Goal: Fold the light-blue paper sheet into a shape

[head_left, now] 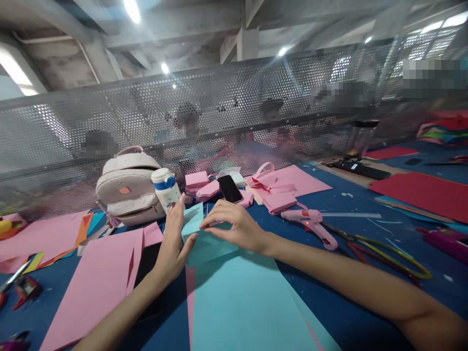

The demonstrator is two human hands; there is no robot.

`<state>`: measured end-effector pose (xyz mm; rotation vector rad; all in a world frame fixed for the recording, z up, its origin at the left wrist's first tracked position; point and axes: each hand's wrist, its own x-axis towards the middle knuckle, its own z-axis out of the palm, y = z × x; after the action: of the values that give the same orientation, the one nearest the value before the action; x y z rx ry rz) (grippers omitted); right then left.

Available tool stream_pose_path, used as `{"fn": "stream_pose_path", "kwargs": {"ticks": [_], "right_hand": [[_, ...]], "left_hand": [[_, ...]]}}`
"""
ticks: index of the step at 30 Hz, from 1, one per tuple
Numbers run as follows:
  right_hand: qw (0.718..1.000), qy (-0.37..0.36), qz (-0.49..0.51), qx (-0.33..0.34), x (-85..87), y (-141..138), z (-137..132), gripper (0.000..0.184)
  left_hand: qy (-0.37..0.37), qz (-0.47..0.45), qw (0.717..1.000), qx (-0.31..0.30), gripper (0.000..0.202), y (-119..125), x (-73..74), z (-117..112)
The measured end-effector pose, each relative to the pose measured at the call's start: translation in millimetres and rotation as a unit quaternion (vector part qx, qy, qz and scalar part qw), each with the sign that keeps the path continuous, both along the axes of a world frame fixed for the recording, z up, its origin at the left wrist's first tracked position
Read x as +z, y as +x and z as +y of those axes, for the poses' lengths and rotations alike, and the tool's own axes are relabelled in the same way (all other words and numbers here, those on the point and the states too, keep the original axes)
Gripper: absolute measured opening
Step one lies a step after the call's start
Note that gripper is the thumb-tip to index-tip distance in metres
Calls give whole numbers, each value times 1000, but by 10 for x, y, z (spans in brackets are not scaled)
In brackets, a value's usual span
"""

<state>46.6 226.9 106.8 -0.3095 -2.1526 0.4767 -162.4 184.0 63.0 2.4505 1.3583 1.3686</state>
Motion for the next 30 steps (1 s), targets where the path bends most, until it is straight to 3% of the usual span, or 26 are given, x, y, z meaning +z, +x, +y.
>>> {"fn": "stream_pose_path", "kwargs": {"ticks": [4, 6, 8, 12, 15, 22, 26, 28, 29, 30], "right_hand": [[999, -48, 17, 13, -21, -19, -14, 6], [993, -117, 28, 14, -45, -42, -10, 4], [975, -214, 51, 23, -73, -71, 6, 17], [890, -441, 68, 91, -93, -103, 58, 48], [816, -566, 27, 116, -84, -94, 80, 48], [713, -685, 103, 112, -216, -129, 52, 39], [659, -724, 91, 182, -287, -143, -31, 25], [678, -703, 60, 208, -301, -146, -82, 19], [717, -666, 41, 205, -307, -149, -105, 19], [787, -590, 20, 176, -312, -155, -125, 23]], "left_hand": [[-11, -15, 1000, -6, 69, 11, 10, -17], [-7, -10, 1000, -16, 70, 12, 17, -20], [-3, -1, 1000, -24, 71, 2, 23, -13], [18, 42, 998, -34, 71, -44, 45, 24], [40, 92, 994, -31, 73, -62, 80, 43], [63, 150, 987, -7, 79, -48, 109, 34], [75, 143, 987, -8, 79, -70, 111, 50], [83, 143, 986, -11, 80, -75, 124, 51], [88, 146, 985, -14, 81, -74, 132, 48], [94, 150, 984, -18, 82, -71, 139, 43]]}}
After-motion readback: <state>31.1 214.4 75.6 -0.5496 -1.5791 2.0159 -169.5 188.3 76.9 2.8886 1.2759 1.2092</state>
